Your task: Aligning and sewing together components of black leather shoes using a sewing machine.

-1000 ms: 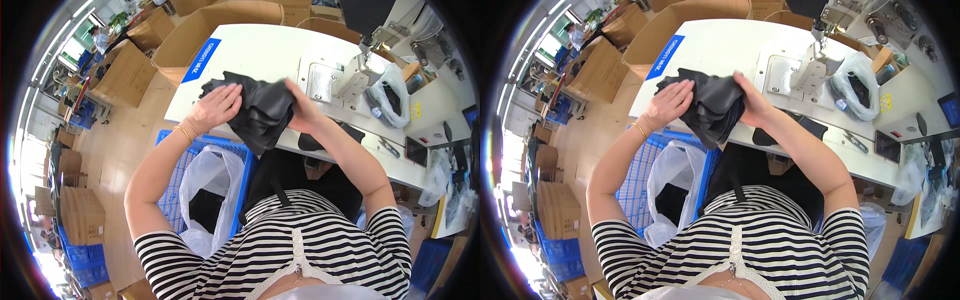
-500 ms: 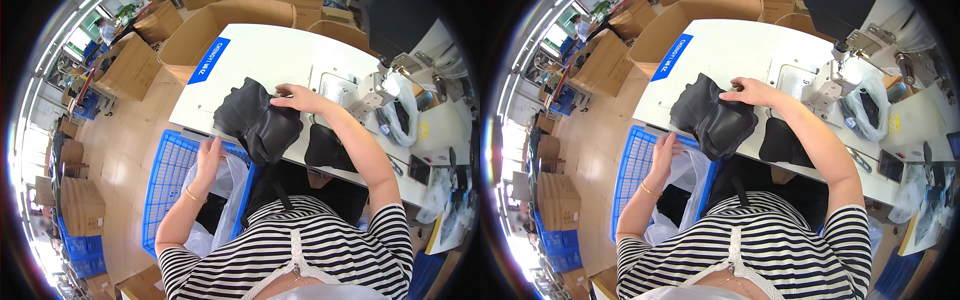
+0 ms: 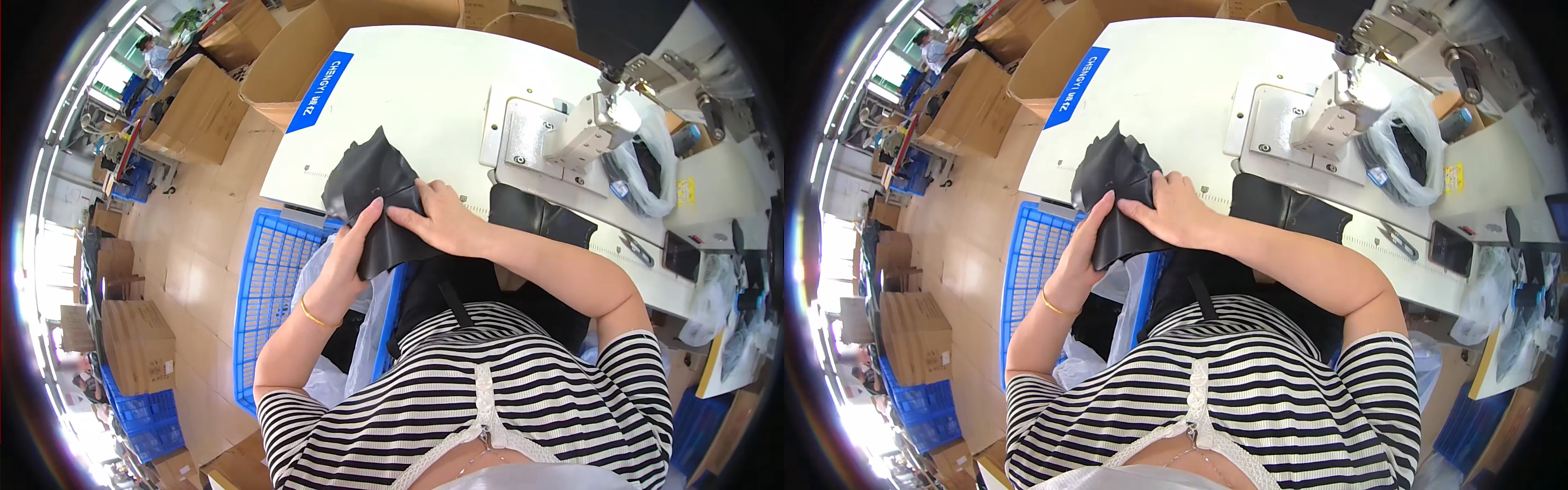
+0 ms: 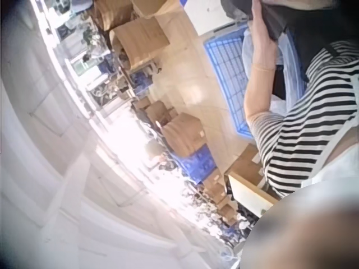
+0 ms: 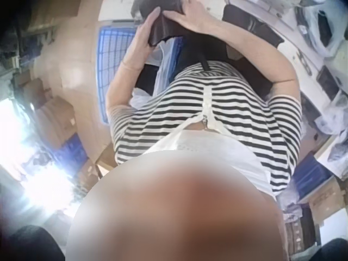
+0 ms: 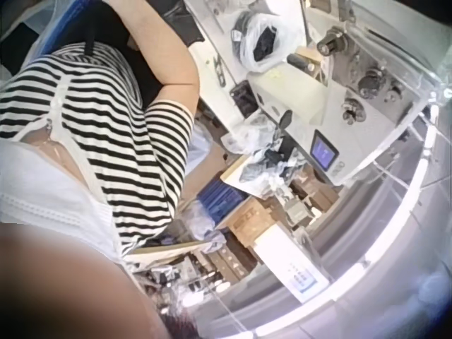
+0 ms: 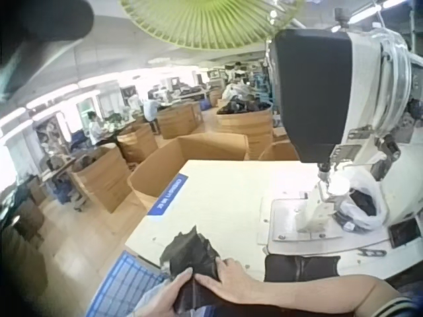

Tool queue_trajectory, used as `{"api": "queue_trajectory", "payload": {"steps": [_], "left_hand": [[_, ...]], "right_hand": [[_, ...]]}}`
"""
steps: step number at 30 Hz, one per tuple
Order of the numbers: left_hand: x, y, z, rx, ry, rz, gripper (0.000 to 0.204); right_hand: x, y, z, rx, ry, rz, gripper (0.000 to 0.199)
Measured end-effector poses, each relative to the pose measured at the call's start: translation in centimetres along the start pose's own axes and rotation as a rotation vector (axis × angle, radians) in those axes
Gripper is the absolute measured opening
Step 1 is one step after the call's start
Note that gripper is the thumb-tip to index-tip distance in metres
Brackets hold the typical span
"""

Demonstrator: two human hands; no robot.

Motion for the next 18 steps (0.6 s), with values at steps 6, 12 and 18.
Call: {"api": "queue_trajectory", "payload": {"steps": [6, 12, 18], "left_hand": [[-0.7, -0.2, 1.5, 0.040, -0.021, -0.091, 0.043], [-2.7, -1.7, 0.3, 0.282, -0.085, -0.451, 0.061], [-3.2, -2.8, -2.8, 0.160, 0.227, -0.353, 0.067]], "right_hand": [[-2.2, -0.9, -0.3, 0.210, -0.096, -0.040, 0.072], [-5.0, -1.2, -0.8, 0.536, -0.210, 0.021, 0.063], [-11.3, 0.0, 2.5, 0.819, -0.205, 0.142, 0.062]]}}
Point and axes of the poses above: each hand's wrist, its own x-axis towards the middle knuckle, its own z-axis out of the back of the hand, y = z × x, the point moved 9 cm from there along x, towards the middle knuckle, and after that the axes turned 3 degrees about -x, right-handed, at the moved point
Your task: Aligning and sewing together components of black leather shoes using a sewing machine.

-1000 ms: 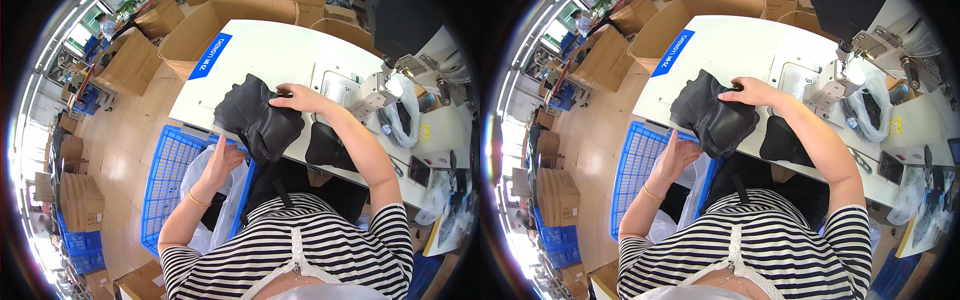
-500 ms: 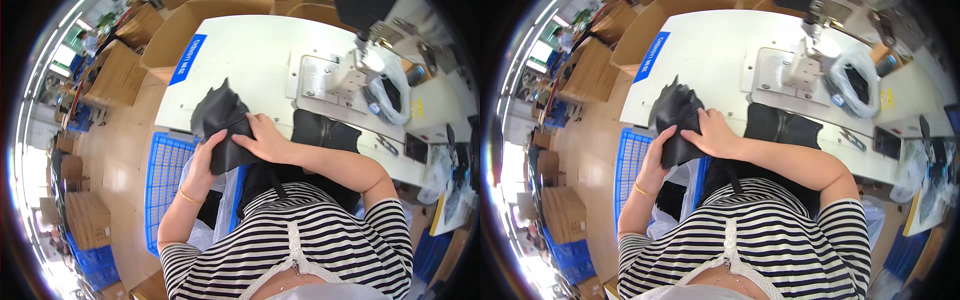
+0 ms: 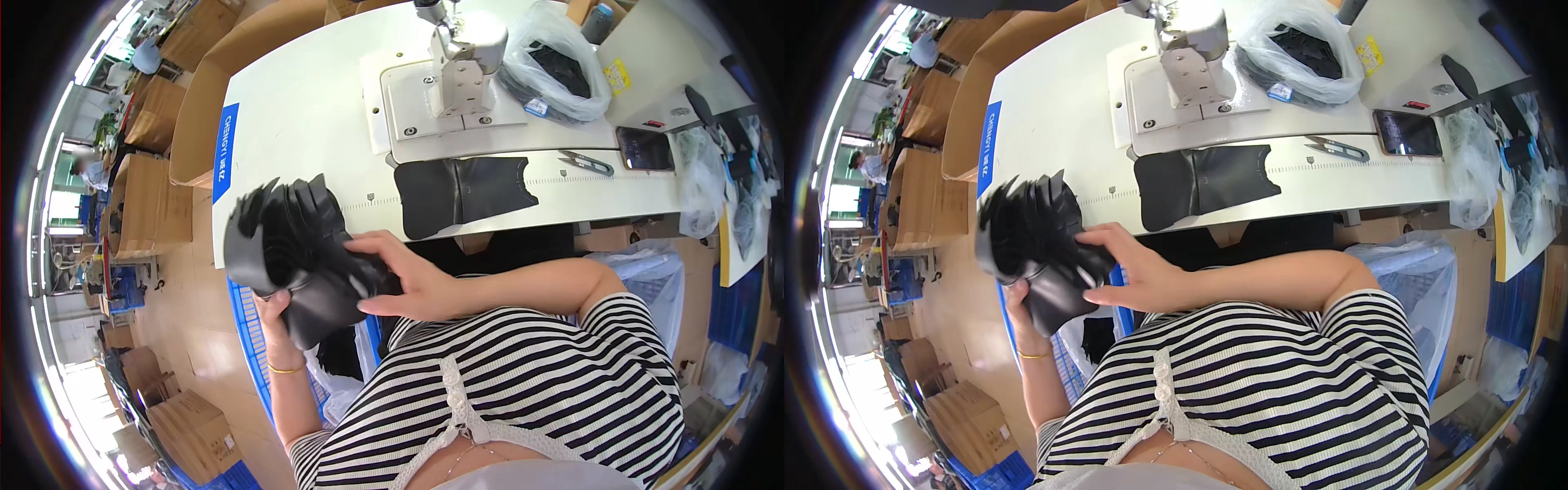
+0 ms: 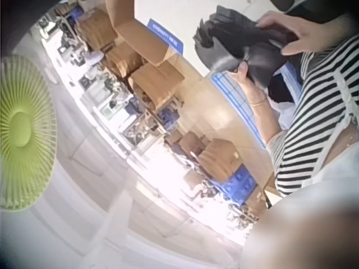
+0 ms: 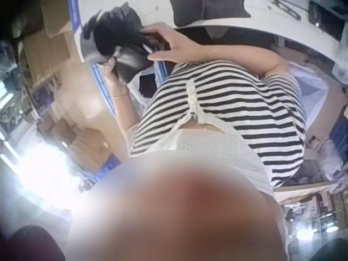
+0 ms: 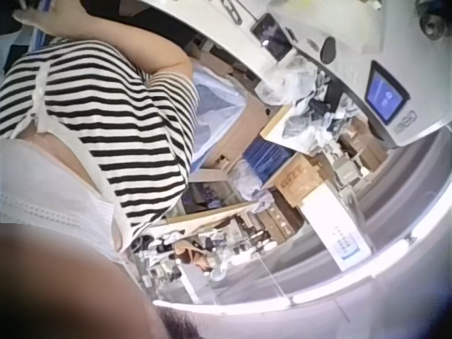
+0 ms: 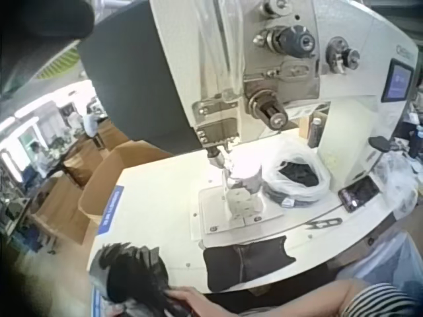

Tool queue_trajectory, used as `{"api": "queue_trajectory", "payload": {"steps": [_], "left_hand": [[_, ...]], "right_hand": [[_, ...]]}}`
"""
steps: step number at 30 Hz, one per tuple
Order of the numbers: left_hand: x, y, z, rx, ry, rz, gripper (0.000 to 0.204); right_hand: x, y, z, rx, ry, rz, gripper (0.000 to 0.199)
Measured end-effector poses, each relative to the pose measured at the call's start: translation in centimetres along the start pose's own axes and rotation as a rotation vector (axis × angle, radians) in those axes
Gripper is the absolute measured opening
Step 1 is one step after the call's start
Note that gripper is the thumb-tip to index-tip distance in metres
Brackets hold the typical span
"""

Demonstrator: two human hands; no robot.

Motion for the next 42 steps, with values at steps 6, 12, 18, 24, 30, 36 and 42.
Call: {"api": "queue_trajectory", "payload": {"steps": [6, 12, 18, 24, 30, 36, 42], "left_hand": [[5.3, 4.2, 2.6, 0.317, 0.403, 0.186, 0.071], [17.4, 10.2, -14.4, 0.747, 0.982, 0.353, 0.062], [17.7, 12.4, -24.5, 1.335, 1.373, 0.433, 0.076], [17.4, 9.3, -23.6, 1.530, 1.111, 0.304, 0.094], [9.3, -0.5, -21.3, 1.276, 0.275, -1.042, 0.047], [-1.5, 9.2, -22.2, 1.712, 0.825, -1.500, 0.055], [4.0, 8.8, -20.5, 1.528, 0.998, -0.881, 0.073]], "right_hand": [[-4.9, -1.9, 8.2, 0.605, -0.292, -0.175, 0.064], [-9.7, 3.6, 12.5, 0.751, -0.396, 0.176, 0.076], [-13.5, 0.8, 16.6, 0.443, -0.729, -0.078, 0.057], [-12.2, 11.2, 13.3, -1.013, -0.499, 0.568, 0.051], [-4.6, 11.5, 15.1, -1.318, -0.294, 0.534, 0.052], [0.8, 8.1, 16.2, -1.273, -0.110, 0.489, 0.053], [0.0, 6.3, 18.3, -1.175, -0.173, 0.339, 0.054]]}}
Point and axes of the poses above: each hand's wrist, its own x-axis towards the middle knuckle, its own z-axis out of the back of the hand, y = z × x, the point moved 9 cm from there along x, towards the middle knuckle, and after that the axes turned 3 degrees about -x, right-handed, at the moved point
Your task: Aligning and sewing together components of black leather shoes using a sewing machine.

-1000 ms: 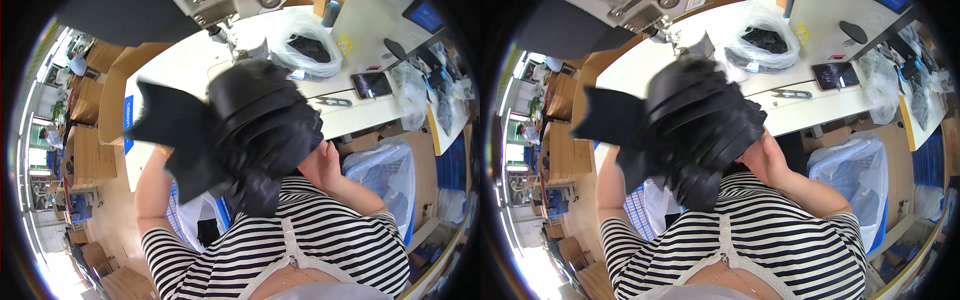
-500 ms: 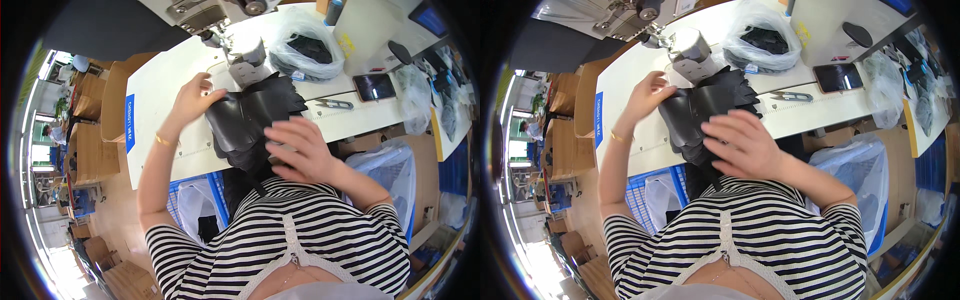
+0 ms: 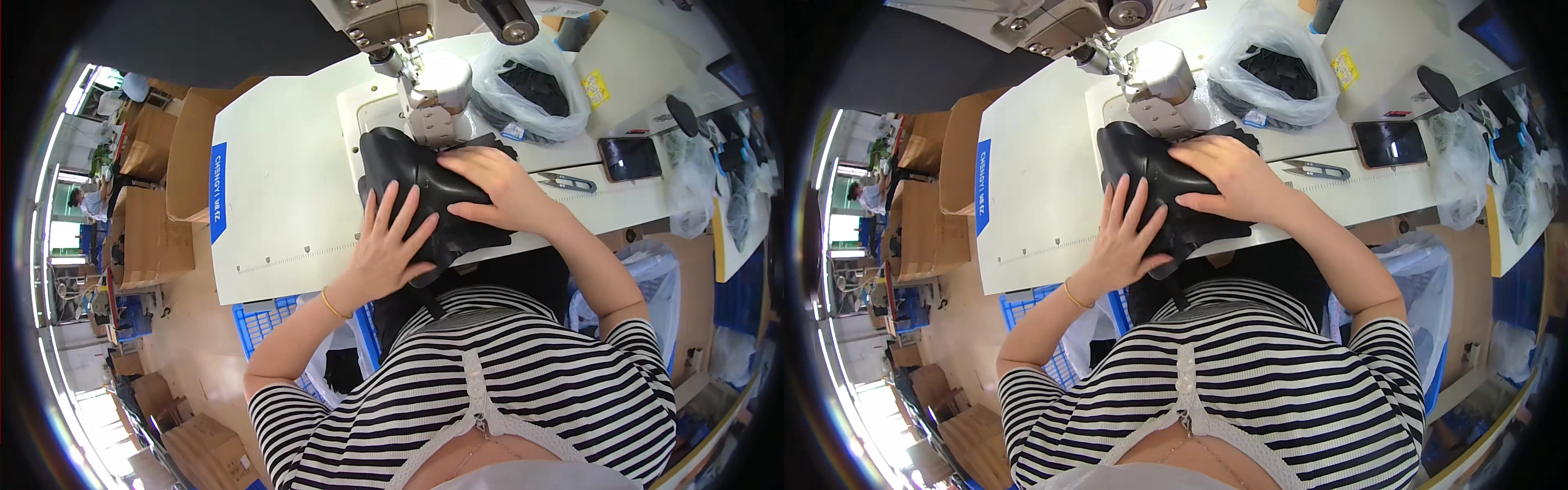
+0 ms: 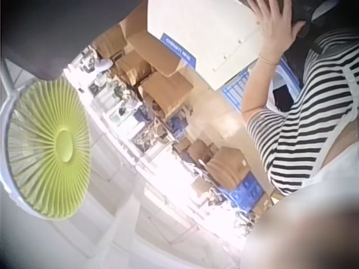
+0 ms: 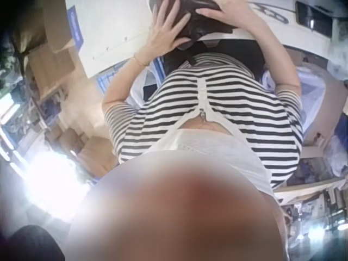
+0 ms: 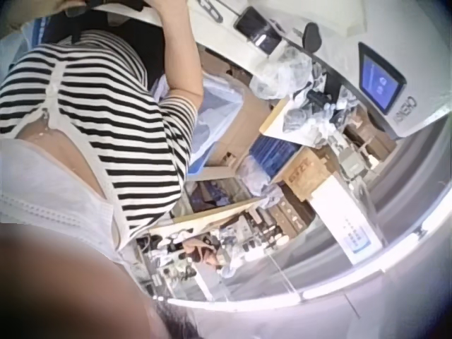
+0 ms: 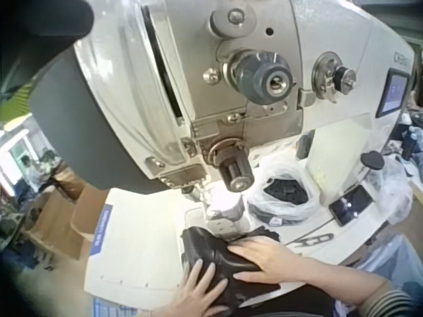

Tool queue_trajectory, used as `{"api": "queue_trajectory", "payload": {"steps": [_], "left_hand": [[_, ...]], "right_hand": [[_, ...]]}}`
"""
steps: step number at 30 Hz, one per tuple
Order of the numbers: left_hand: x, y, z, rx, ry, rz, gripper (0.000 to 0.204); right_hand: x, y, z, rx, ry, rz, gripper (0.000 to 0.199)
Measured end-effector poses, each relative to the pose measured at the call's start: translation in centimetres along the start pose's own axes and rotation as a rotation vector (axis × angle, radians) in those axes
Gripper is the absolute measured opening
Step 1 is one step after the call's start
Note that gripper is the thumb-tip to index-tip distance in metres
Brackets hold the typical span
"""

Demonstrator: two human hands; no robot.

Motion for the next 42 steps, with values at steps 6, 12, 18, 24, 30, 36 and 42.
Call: {"api": "queue_trajectory", "payload": {"steps": [6, 12, 18, 24, 30, 36, 42], "left_hand": [[-0.9, 1.9, 3.8, -0.236, -0.371, 0.056, 0.079], [0.6, 12.5, 1.5, -1.009, -0.594, 0.693, 0.058], [1.0, 5.9, -0.5, -0.829, -0.531, 0.730, 0.055], [1.8, 5.9, 1.9, -0.591, -0.578, 0.661, 0.072], [1.6, 4.8, 6.7, -0.724, -0.728, 0.345, 0.032], [2.4, 6.8, 0.8, -1.481, -0.351, 0.763, 0.020], [1.3, 7.9, -0.4, -1.391, -0.408, 0.777, 0.018]], "right_hand": [[0.1, -2.2, 1.2, -0.051, 0.047, -0.351, 0.058], [0.7, 0.4, 0.3, -0.075, -0.059, -0.233, 0.063], [0.0, -1.5, 0.6, 0.094, 0.106, -0.198, 0.058], [1.5, -0.5, 2.3, 0.037, 0.009, -0.055, 0.040], [1.7, 0.1, 3.6, 0.358, 0.053, -0.180, 0.022], [1.8, -3.1, 5.3, 0.373, -0.163, -0.408, 0.016], [-1.5, -15.6, 8.7, -0.263, -0.124, -0.631, 0.017]]}}
Point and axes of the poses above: each hand's wrist, its own x-axis towards the middle knuckle, its own z-axis out of the back of the hand, y = z × x, the point moved 9 cm from there along x, towards the middle knuckle, and after that the axes turned 3 degrees about -x, right-handed, at the moved point
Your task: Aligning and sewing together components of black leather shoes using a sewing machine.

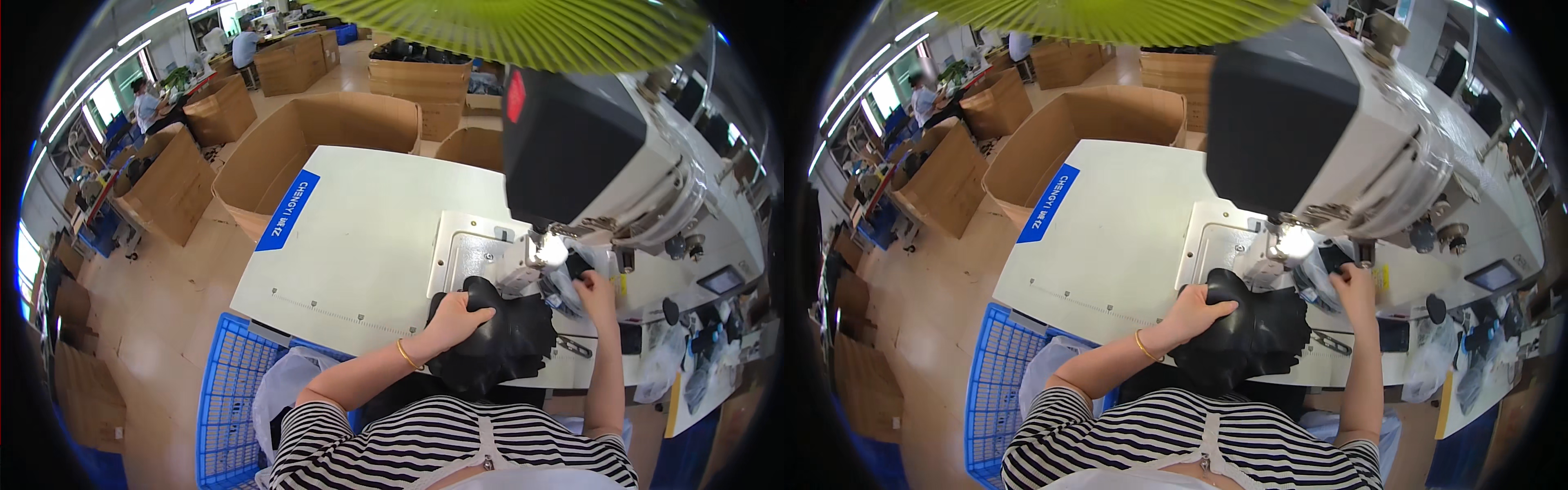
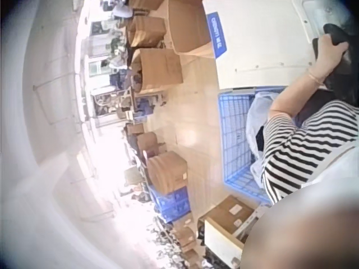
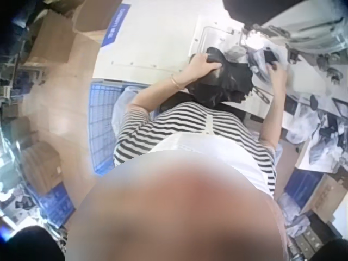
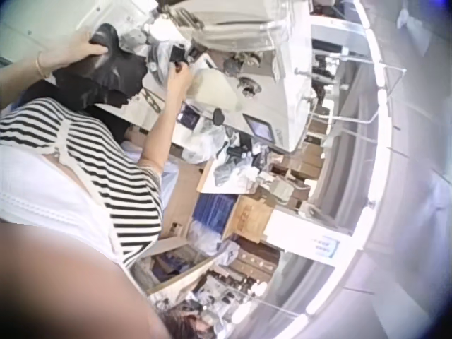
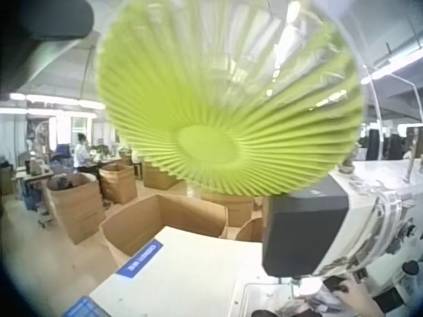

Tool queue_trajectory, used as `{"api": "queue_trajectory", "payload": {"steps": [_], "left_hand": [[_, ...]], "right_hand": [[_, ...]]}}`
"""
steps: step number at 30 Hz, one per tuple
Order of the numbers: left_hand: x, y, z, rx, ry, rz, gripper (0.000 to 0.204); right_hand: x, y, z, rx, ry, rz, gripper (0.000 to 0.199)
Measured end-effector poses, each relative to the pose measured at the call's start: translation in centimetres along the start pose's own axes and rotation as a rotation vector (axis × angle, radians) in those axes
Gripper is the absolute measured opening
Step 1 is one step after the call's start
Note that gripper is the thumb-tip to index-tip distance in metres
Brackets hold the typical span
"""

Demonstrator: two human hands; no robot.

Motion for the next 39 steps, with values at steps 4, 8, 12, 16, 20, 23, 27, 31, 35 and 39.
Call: {"api": "queue_trajectory", "payload": {"steps": [4, 8, 12, 16, 20, 23, 27, 31, 35, 39], "left_hand": [[0.1, -0.5, 0.0, 0.143, 0.030, -0.072, 0.026], [-0.6, -2.0, -0.6, 0.343, 0.073, -0.155, 0.030], [0.1, -1.1, -0.2, 0.403, -0.003, -0.203, 0.028], [0.9, -1.7, 0.5, 0.418, -0.056, -0.224, 0.028], [1.6, -0.3, 0.5, 0.324, 0.000, -0.084, 0.027], [0.7, -1.6, -0.1, 0.247, 0.072, -0.045, 0.024], [0.5, -1.0, 0.0, 0.267, 0.025, -0.047, 0.021], [0.2, -0.3, 0.1, 0.254, 0.006, -0.002, 0.021], [0.8, 0.6, 0.1, 0.348, -0.040, -0.010, 0.023], [0.9, -0.8, -0.4, 0.293, -0.054, -0.003, 0.030]], "right_hand": [[0.7, 1.3, -1.9, -0.112, 0.038, 0.147, 0.017], [0.2, 3.7, -0.8, -0.285, -0.112, 0.160, 0.015], [0.3, 3.4, -0.6, -0.324, -0.150, 0.162, 0.014], [0.6, 2.7, -0.7, -0.253, -0.087, 0.139, 0.012], [0.7, 2.0, -0.3, -0.076, -0.109, 0.075, 0.012], [0.8, 1.7, -0.7, -0.070, -0.042, 0.023, 0.011], [0.6, 1.0, -0.6, -0.021, 0.006, 0.003, 0.011], [0.5, -1.5, -1.2, 0.374, -0.020, -0.071, 0.014], [-0.5, -2.2, -0.8, 0.518, -0.018, -0.150, 0.019], [-2.1, -1.2, 0.9, 0.710, -0.126, -0.295, 0.014]]}}
Point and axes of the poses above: each hand's wrist, its own x-axis towards the middle knuckle, its own z-axis out of the back of the hand, y = z × x, the point moved 9 cm from there along x, towards the middle knuckle, and after that the axes turned 3 degrees about -x, right-handed, at the moved point
